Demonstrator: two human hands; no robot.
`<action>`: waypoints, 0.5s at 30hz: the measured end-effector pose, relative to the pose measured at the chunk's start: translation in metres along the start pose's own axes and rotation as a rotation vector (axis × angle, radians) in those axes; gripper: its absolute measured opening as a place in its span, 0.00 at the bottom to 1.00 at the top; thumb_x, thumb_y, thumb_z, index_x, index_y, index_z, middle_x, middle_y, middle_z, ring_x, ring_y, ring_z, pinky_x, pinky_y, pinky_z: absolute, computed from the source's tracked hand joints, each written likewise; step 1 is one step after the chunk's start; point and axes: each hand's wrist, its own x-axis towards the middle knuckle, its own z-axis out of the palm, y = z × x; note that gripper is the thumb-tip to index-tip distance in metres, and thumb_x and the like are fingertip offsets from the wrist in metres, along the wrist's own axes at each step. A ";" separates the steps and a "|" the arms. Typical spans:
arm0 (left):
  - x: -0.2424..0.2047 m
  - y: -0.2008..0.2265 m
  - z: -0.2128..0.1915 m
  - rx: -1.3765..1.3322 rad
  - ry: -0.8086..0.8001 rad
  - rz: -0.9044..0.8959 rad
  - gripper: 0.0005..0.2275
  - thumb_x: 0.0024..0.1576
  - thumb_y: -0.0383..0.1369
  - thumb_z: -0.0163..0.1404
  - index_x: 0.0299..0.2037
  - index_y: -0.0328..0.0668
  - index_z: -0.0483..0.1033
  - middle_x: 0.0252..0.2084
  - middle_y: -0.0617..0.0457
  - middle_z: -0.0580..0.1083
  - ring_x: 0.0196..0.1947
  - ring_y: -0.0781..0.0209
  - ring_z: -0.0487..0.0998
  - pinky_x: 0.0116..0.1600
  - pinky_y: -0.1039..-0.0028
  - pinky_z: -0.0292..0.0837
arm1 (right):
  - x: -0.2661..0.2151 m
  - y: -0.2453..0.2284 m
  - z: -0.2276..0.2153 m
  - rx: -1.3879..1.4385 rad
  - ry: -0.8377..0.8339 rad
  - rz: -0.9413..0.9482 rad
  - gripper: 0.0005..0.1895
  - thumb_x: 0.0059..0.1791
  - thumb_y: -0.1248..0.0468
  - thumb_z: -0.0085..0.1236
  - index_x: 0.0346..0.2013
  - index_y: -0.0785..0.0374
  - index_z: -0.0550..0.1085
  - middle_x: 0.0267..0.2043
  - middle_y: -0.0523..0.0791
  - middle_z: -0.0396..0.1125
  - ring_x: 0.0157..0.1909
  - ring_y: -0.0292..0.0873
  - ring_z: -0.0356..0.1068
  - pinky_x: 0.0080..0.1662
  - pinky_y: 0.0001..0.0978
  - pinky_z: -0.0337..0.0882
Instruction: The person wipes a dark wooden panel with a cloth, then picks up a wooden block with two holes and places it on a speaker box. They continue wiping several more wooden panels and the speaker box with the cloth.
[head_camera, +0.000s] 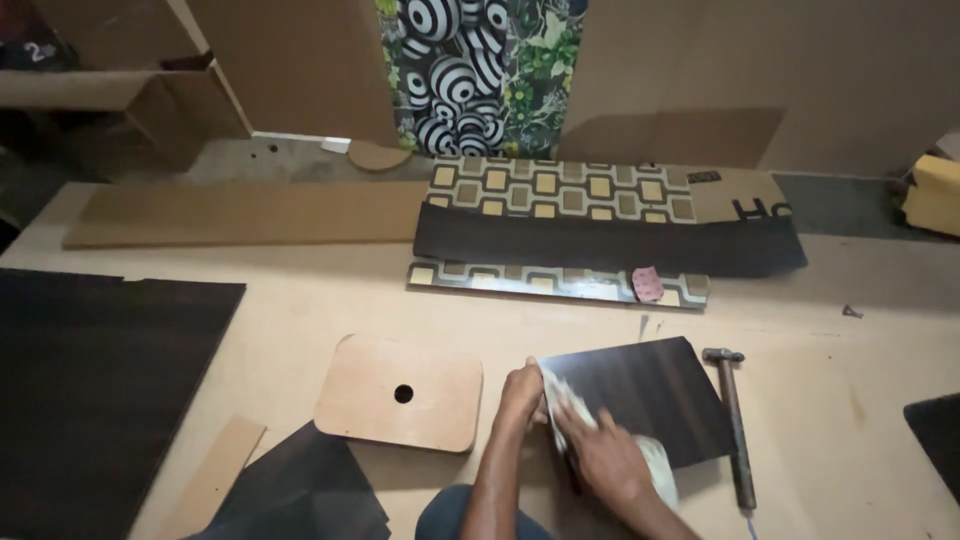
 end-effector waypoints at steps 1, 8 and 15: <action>-0.003 0.003 0.000 0.002 -0.001 -0.006 0.30 0.66 0.50 0.35 0.47 0.22 0.79 0.38 0.36 0.79 0.30 0.45 0.79 0.27 0.60 0.75 | -0.016 -0.002 0.006 0.003 -0.005 0.002 0.37 0.46 0.65 0.49 0.72 0.48 0.59 0.73 0.36 0.57 0.51 0.53 0.67 0.47 0.42 0.74; -0.014 0.007 0.002 0.090 0.052 -0.056 0.31 0.66 0.51 0.34 0.52 0.22 0.75 0.46 0.33 0.77 0.38 0.41 0.82 0.33 0.57 0.81 | -0.002 -0.004 0.000 0.025 -0.072 0.007 0.38 0.45 0.66 0.48 0.72 0.50 0.57 0.74 0.37 0.55 0.53 0.54 0.67 0.47 0.42 0.74; -0.029 0.007 0.014 0.675 0.230 0.069 0.29 0.64 0.54 0.35 0.55 0.35 0.75 0.56 0.32 0.74 0.59 0.34 0.73 0.64 0.52 0.65 | 0.036 0.049 -0.015 0.191 -0.028 0.481 0.33 0.49 0.59 0.47 0.69 0.31 0.60 0.60 0.59 0.63 0.48 0.62 0.71 0.51 0.49 0.72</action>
